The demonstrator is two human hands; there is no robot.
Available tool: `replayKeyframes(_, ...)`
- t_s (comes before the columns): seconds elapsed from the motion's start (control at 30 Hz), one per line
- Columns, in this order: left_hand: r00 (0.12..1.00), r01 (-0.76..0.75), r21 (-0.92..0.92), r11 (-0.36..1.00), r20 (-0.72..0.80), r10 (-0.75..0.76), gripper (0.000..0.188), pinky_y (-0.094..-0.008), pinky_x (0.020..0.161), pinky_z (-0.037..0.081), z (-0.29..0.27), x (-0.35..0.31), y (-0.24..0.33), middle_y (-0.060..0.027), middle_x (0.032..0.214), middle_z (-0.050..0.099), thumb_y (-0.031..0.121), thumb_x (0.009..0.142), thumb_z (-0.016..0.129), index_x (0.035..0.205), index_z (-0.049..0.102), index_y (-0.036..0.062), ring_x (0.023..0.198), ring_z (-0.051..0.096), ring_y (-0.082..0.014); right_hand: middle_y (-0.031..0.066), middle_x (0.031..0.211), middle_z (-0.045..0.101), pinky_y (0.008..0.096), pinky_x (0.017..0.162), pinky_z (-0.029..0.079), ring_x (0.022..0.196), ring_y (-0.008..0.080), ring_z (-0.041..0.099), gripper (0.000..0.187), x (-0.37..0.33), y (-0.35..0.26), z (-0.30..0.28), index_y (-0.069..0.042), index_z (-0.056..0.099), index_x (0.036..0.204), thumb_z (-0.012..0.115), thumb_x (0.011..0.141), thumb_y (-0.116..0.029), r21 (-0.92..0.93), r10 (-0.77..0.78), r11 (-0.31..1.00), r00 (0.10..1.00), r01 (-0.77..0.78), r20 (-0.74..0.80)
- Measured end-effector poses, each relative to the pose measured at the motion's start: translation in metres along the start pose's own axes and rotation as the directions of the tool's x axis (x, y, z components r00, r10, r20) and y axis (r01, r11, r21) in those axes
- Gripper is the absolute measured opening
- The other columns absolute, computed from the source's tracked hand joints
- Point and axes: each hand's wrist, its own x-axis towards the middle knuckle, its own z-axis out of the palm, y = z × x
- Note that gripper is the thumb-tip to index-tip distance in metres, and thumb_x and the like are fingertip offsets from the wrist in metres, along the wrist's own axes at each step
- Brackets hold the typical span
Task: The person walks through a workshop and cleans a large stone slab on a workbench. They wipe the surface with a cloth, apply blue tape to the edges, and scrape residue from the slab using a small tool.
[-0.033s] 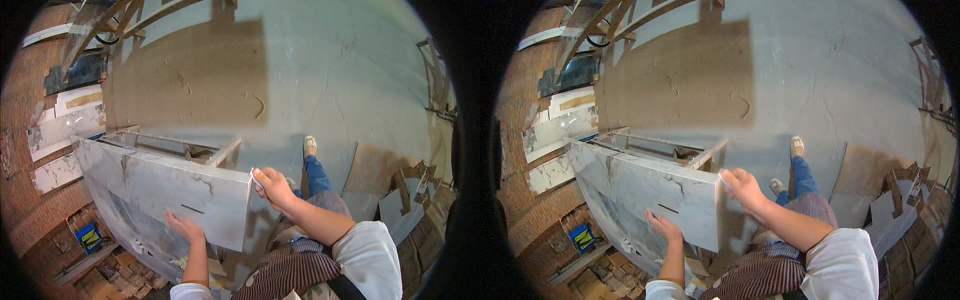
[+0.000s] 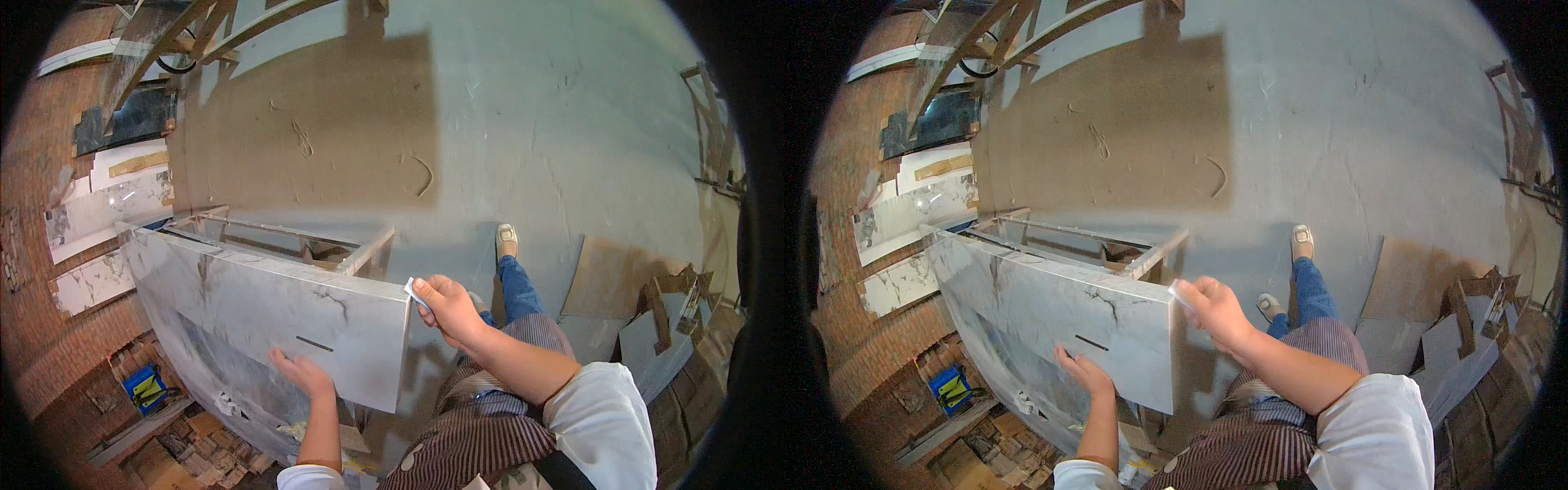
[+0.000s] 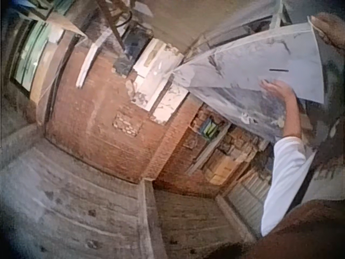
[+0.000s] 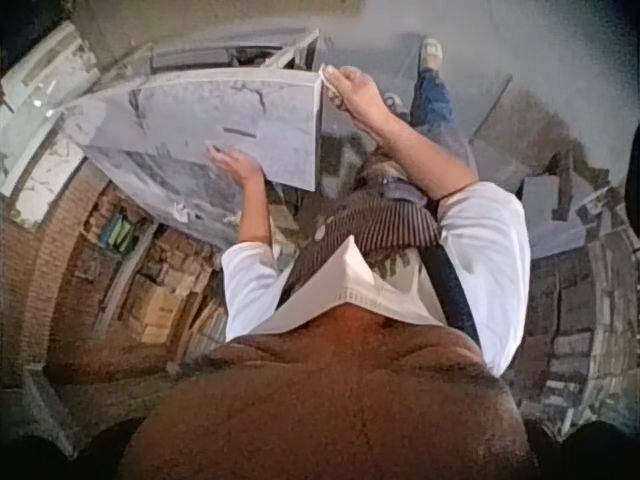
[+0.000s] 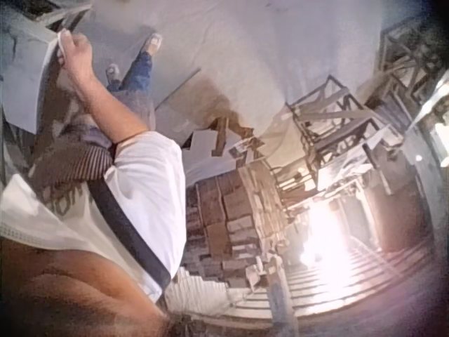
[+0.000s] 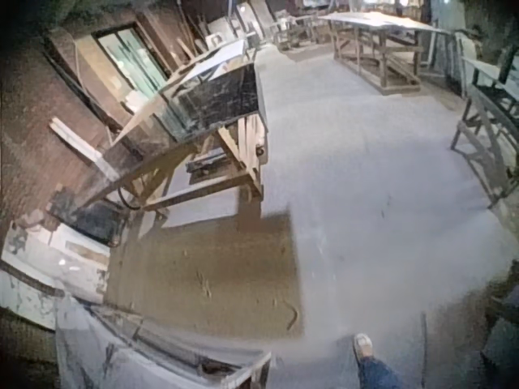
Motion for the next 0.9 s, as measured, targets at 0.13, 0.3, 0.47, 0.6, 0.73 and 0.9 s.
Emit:
replayKeyframes(0.13,0.999,-0.025,-0.025,0.999,-0.024,0.025,0.051,-0.0487,0.115,0.02,0.002,0.0,0.0,-0.0285,0.149,0.024,0.01,0.093,0.038,0.14,0.03,-0.0076,0.139,0.024,-0.0423,0.0011,0.068,0.053,0.0243,0.053,0.04,0.06,0.0094,0.047,0.039,0.002,-0.008,0.004,-0.001,0.055,0.086,0.062,0.091,-0.039,-0.054,0.011,0.999,0.998,-0.008,0.059)
replayKeyframes(0.3,1.0,-0.022,-0.022,1.0,0.004,0.022,0.052,-0.0484,0.116,0.018,0.0,-0.002,-0.004,-0.0279,0.151,0.022,0.011,0.093,0.038,0.14,0.029,-0.0076,0.14,0.022,-0.0409,0.0025,0.066,0.055,0.0243,0.051,0.041,0.058,0.009,0.049,0.039,0.01,-0.014,-0.005,-0.003,0.056,0.079,0.061,0.092,-0.039,-0.184,-0.002,0.983,0.994,-0.018,-0.105)
replayKeyframes(0.47,1.0,0.002,-0.045,0.999,0.023,-0.001,0.053,-0.0472,0.116,0.017,-0.003,0.0,0.009,-0.0273,0.152,0.02,0.01,0.093,0.037,0.142,0.025,-0.0074,0.142,0.019,-0.0397,0.0043,0.067,0.056,0.0256,0.052,0.043,0.06,0.0098,0.052,0.039,0.01,-0.017,-0.001,-0.001,0.057,0.081,0.063,0.091,-0.038,-0.282,0.001,0.959,0.998,-0.021,-0.069)
replayKeyframes(0.6,0.997,0.048,-0.02,0.999,0.054,-0.047,0.053,-0.0469,0.116,0.018,-0.005,0.001,0.018,-0.0272,0.152,0.02,0.008,0.093,0.036,0.142,0.025,-0.0079,0.142,0.02,-0.0398,0.0088,0.081,0.061,0.0297,0.063,0.05,0.071,0.0132,0.058,0.029,0.017,-0.007,-0.019,-0.001,0.057,0.086,0.064,0.092,-0.028,-0.265,-0.085,0.961,0.996,0.086,0.014)
replayKeyframes(0.73,1.0,-0.024,-0.048,0.999,0.016,0.025,0.052,-0.0474,0.116,0.018,0.001,0.0,-0.006,-0.0274,0.151,0.02,0.008,0.093,0.036,0.141,0.026,-0.0088,0.141,0.021,-0.0407,0.0147,0.116,0.063,0.0339,0.086,0.053,0.103,0.0217,0.064,0.015,-0.032,-0.005,0.009,-0.005,0.058,0.094,0.065,0.092,-0.018,-0.09,-0.399,0.829,0.696,0.552,0.597)
replayKeyframes(0.9,0.998,0.045,0.01,0.999,0.041,-0.045,0.051,-0.0484,0.115,0.019,0.001,0.002,-0.002,-0.0278,0.15,0.021,0.007,0.093,0.037,0.141,0.027,-0.008,0.14,0.022,-0.0418,0.0169,0.126,0.059,0.037,0.095,0.048,0.111,0.0263,0.06,0.014,-0.013,-0.051,0.007,-0.005,0.056,0.095,0.059,0.095,-0.019,-0.304,-0.387,0.782,0.806,0.544,0.447)
